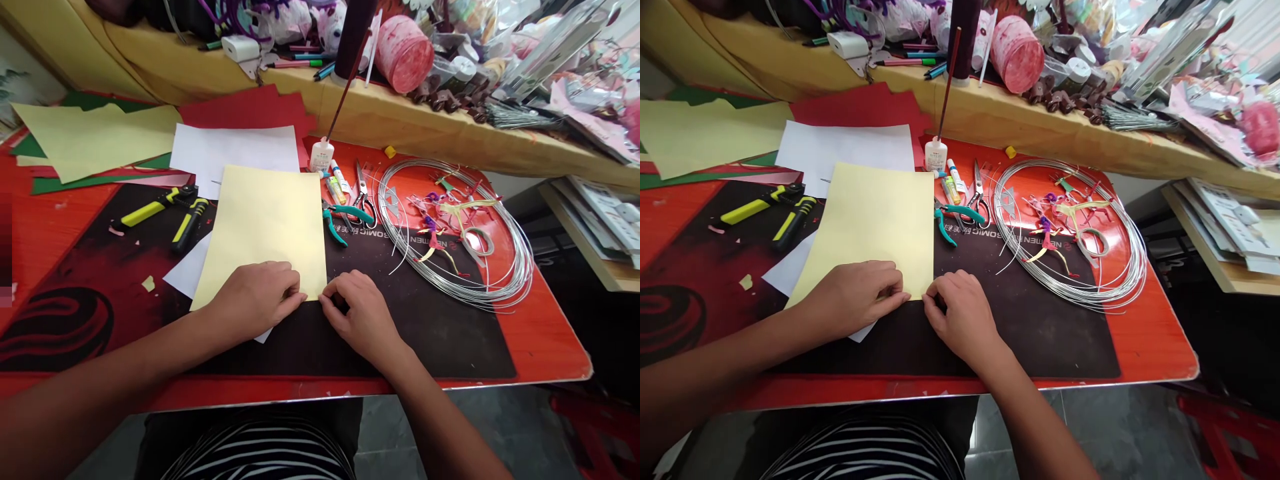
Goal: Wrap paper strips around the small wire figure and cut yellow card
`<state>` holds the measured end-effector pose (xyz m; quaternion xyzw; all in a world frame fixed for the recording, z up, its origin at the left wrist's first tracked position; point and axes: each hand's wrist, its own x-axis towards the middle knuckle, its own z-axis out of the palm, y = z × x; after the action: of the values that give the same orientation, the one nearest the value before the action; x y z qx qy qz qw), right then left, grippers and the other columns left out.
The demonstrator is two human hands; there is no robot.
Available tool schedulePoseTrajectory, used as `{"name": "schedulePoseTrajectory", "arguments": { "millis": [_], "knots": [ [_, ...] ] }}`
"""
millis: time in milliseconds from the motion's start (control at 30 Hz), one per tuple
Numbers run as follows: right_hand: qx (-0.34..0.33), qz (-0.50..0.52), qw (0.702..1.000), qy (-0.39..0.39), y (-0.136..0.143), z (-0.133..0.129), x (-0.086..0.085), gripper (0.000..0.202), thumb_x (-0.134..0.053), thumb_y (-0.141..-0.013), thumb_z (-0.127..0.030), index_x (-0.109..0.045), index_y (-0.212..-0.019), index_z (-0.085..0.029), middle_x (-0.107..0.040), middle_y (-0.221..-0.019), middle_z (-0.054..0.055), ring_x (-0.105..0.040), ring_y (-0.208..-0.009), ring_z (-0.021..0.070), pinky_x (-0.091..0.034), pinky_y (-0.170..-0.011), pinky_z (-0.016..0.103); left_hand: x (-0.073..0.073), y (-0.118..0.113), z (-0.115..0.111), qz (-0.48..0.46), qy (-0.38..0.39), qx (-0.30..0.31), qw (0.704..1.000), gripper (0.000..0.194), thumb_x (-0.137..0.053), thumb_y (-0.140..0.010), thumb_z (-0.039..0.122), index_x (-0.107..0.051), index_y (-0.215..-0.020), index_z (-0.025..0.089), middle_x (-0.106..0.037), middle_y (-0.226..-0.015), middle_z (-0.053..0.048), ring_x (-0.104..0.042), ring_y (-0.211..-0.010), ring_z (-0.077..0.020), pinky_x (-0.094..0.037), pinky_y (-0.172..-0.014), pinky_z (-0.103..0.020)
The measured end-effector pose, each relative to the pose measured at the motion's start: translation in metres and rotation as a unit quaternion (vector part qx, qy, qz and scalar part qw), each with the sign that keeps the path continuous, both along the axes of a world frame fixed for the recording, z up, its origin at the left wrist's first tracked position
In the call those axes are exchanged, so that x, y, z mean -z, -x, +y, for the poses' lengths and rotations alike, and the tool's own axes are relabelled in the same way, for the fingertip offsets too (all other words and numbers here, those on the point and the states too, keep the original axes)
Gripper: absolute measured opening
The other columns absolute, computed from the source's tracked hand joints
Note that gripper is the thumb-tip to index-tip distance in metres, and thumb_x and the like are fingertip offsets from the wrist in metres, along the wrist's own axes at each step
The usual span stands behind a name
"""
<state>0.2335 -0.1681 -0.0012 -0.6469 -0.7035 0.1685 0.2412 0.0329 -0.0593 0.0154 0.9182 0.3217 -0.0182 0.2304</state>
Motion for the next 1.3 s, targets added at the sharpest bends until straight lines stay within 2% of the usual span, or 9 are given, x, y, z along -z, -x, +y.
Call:
{"name": "schedulePoseTrajectory", "arguments": {
  "millis": [333,800,967,1033,1100,1167,1200,1300],
  "knots": [
    [0.0,0.035,0.999,0.01,-0.003,0.0,-0.003,0.017,-0.068,-0.1,-0.017,-0.063,-0.085,-0.024,-0.064,-0.077,0.001,-0.055,-0.077,0.0219,-0.042,-0.075,0.036,0.003,0.001,0.0,-0.012,-0.009,0.0,1.0,0.024,-0.063,-0.1,0.03,-0.062,-0.078,0.021,-0.063,-0.081,-0.002,-0.057,-0.074,-0.0201,-0.032,-0.065,-0.033],
    [-0.004,0.033,0.999,0.02,-0.003,0.002,-0.008,0.022,-0.073,-0.093,-0.009,-0.06,-0.082,-0.024,-0.062,-0.077,-0.001,-0.054,-0.075,0.0205,-0.042,-0.074,0.035,0.005,0.003,0.001,-0.024,-0.017,0.004,1.0,0.026,-0.06,-0.1,0.03,-0.058,-0.076,0.021,-0.063,-0.079,-0.001,-0.058,-0.071,-0.0191,-0.031,-0.063,-0.034],
    [-0.003,0.026,0.999,0.022,-0.002,0.003,-0.007,0.023,-0.072,-0.093,-0.009,-0.06,-0.081,-0.024,-0.061,-0.076,-0.001,-0.054,-0.074,0.0202,-0.042,-0.074,0.035,0.009,0.005,0.002,-0.027,-0.021,0.011,0.999,0.026,-0.06,-0.101,0.03,-0.058,-0.077,0.021,-0.065,-0.08,0.0,-0.059,-0.07,-0.0186,-0.034,-0.064,-0.033],
    [-0.005,0.02,1.0,0.018,-0.001,0.003,-0.006,0.023,-0.072,-0.094,-0.009,-0.059,-0.081,-0.024,-0.062,-0.075,-0.002,-0.054,-0.073,0.02,-0.042,-0.076,0.035,0.012,0.006,0.0,-0.039,-0.028,0.012,0.999,0.021,-0.06,-0.102,0.03,-0.062,-0.083,0.021,-0.067,-0.083,-0.001,-0.061,-0.073,-0.0193,-0.037,-0.065,-0.034],
    [-0.005,0.02,1.0,0.013,-0.001,0.003,-0.005,0.022,-0.071,-0.094,-0.009,-0.059,-0.082,-0.024,-0.063,-0.076,-0.002,-0.054,-0.074,0.0202,-0.041,-0.076,0.035,0.015,0.007,-0.004,-0.076,-0.047,0.027,0.996,0.011,-0.057,-0.103,0.026,-0.067,-0.101,0.021,-0.07,-0.093,-0.003,-0.065,-0.08,-0.0205,-0.042,-0.069,-0.034],
    [-0.003,0.021,1.0,0.012,-0.001,0.002,-0.005,0.022,-0.071,-0.094,-0.01,-0.059,-0.082,-0.024,-0.064,-0.077,-0.001,-0.054,-0.075,0.0207,-0.041,-0.075,0.035,0.018,0.008,-0.008,-0.112,-0.078,0.069,0.988,0.021,-0.051,-0.106,0.018,-0.067,-0.118,0.022,-0.07,-0.101,-0.005,-0.066,-0.086,-0.0208,-0.046,-0.072,-0.033],
    [-0.002,0.021,1.0,0.013,-0.001,0.002,-0.005,0.023,-0.071,-0.094,-0.01,-0.059,-0.081,-0.024,-0.064,-0.077,-0.001,-0.054,-0.076,0.0208,-0.041,-0.075,0.035,0.02,0.009,-0.01,-0.123,-0.093,0.097,0.983,0.026,-0.047,-0.106,0.014,-0.068,-0.12,0.022,-0.07,-0.101,-0.006,-0.066,-0.086,-0.0208,-0.047,-0.073,-0.033],
    [-0.001,0.018,1.0,0.018,-0.001,0.002,-0.006,0.024,-0.071,-0.094,-0.01,-0.057,-0.081,-0.024,-0.064,-0.077,-0.001,-0.054,-0.075,0.0207,-0.041,-0.074,0.035,0.023,0.01,-0.014,-0.133,-0.123,0.162,0.97,0.029,-0.045,-0.104,0.009,-0.071,-0.112,0.022,-0.066,-0.094,-0.006,-0.062,-0.081,-0.0216,-0.049,-0.072,-0.033]
  ]
}}
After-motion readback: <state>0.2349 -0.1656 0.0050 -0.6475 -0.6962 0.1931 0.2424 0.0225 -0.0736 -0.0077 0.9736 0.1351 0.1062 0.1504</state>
